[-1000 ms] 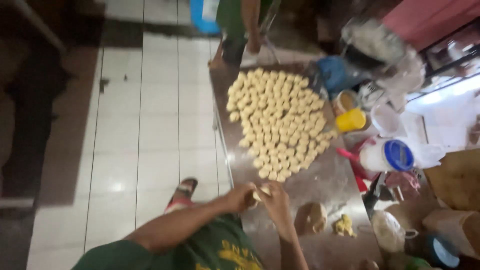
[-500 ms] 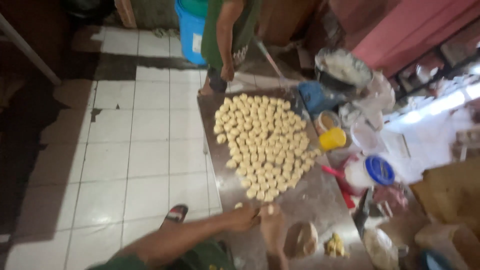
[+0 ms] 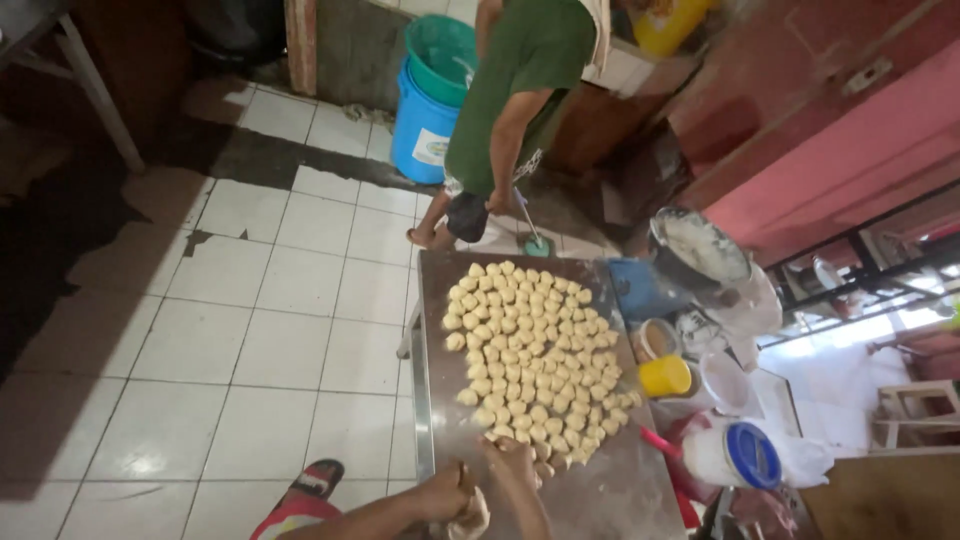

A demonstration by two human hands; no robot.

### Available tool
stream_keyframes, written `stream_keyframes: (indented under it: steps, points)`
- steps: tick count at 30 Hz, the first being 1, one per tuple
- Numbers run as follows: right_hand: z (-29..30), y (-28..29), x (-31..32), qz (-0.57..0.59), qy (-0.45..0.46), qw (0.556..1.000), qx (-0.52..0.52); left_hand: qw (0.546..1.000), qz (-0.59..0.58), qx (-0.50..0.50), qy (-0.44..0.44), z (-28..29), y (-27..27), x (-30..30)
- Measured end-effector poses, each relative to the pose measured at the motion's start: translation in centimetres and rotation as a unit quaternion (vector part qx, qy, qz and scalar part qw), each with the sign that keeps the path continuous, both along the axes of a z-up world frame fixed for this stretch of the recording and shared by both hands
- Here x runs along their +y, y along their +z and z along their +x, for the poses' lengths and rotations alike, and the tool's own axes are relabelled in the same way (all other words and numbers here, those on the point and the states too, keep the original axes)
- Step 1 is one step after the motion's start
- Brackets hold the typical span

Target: Cutting a large piece of dough into smaller sections and rolling them into small balls on a metal work surface.

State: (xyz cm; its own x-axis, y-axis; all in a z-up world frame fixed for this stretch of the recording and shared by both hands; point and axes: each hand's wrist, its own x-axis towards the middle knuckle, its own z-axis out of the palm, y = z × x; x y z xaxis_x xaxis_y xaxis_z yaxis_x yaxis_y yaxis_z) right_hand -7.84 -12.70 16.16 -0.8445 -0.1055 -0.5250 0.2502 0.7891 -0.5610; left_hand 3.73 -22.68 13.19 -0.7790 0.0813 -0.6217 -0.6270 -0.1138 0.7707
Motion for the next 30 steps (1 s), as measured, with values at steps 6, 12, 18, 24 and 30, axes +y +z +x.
stream_keyframes:
  steps: [6, 12, 18, 24, 30]
  points:
    - [0.0, 8.3, -6.8, -0.021, 0.105, 0.993, -0.047, 0.995, 0.098, 0.003, 0.029, 0.0, 1.6, -1.1]
    - [0.3, 7.3, -0.7, -0.036, 0.174, 0.979, 0.101, 0.987, 0.161, 0.028, 0.012, -2.2, -0.9, 1.1]
    - [1.6, -0.8, 10.1, -0.014, 0.082, 0.993, 0.085, 0.985, -0.003, 0.157, -0.075, -3.1, 3.4, 4.6]
    - [0.2, -4.4, 17.4, 0.129, 0.105, 0.941, 0.293, 0.858, -0.272, 0.313, -0.304, -5.3, -0.5, 11.7]
    - [4.6, -5.2, 19.8, 0.254, 0.154, 0.682, 0.669, 0.87, -0.307, 0.288, -0.258, -4.8, 1.7, 14.3]
